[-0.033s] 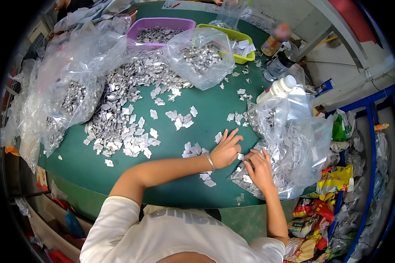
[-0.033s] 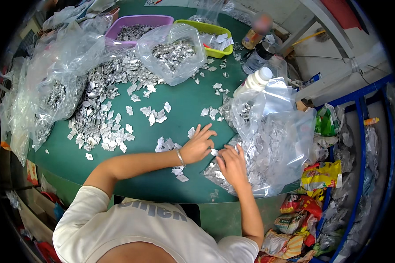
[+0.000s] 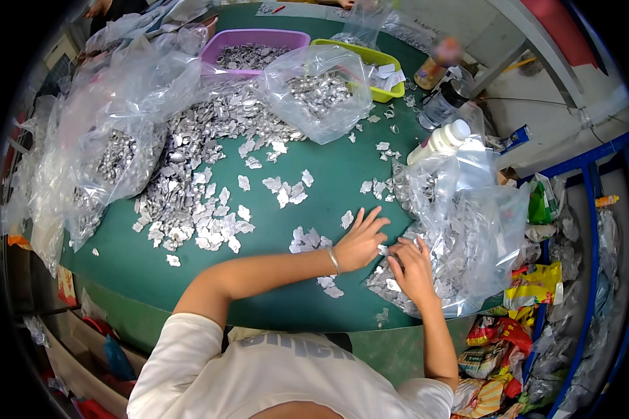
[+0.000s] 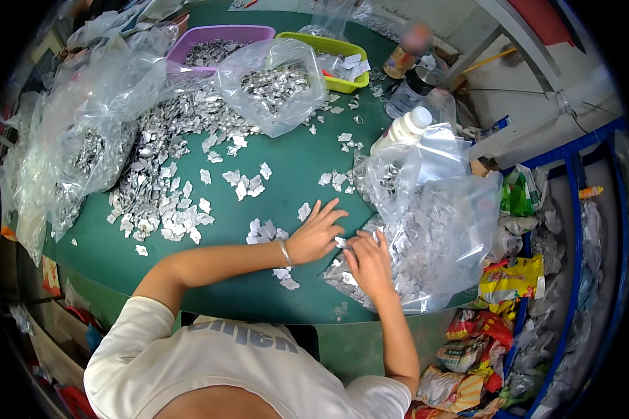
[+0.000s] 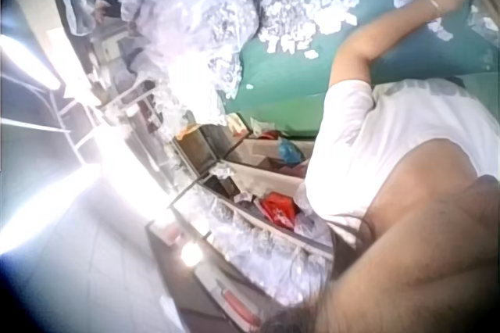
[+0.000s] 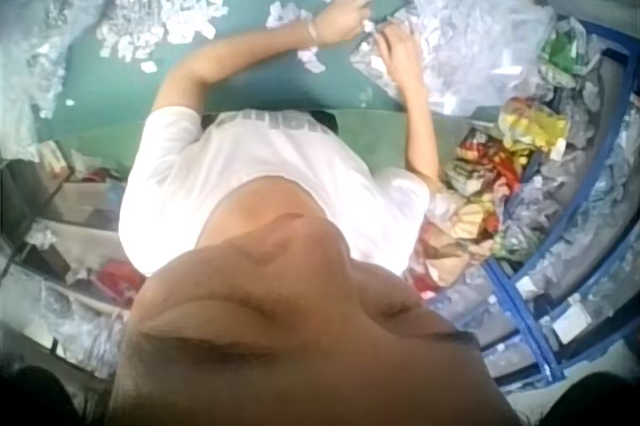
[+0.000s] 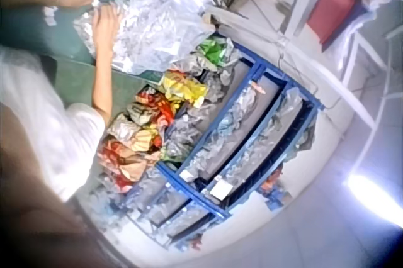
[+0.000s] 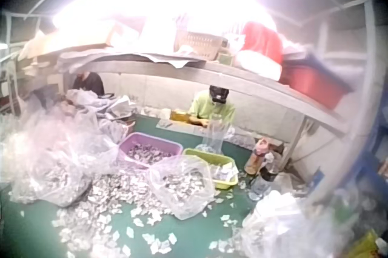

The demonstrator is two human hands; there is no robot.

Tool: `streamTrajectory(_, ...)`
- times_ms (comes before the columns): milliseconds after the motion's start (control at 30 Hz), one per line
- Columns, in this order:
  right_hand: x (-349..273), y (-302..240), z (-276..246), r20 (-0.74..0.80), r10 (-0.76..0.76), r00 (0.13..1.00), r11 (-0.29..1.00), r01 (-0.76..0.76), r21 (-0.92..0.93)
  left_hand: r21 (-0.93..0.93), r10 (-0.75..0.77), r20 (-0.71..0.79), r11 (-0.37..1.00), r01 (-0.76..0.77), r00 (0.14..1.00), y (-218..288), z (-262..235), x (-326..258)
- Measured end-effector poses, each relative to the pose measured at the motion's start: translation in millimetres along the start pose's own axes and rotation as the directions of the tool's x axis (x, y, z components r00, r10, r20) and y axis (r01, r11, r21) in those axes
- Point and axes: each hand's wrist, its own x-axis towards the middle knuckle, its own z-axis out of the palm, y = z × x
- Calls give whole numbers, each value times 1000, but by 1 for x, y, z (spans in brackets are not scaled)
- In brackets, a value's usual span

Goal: The person picks up small metal parts by hand from a pile on the workbench, gathers them into groups, and places them into a plastic bag.

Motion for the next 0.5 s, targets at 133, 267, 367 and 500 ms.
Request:
streamTrajectory(133,-2,-1,2,-30,-11,999,998,10,-55,100,15,118,995,-27,993,12,-1,0)
streamTrajectory(267,-2,-1,2,-35,6,999,999,-7,-41,76,11,154,997,-23,988,10,-7,5)
streamTrajectory(367,-2,0,2,-39,7,999,999,-9,-33,95,-20,120,995,9,993,8,-13,1)
streamTrajectory(500,-4,-3,3,-5,60,998,997,-60,-56,200,-138,93,973,117,986,2,-42,-17)
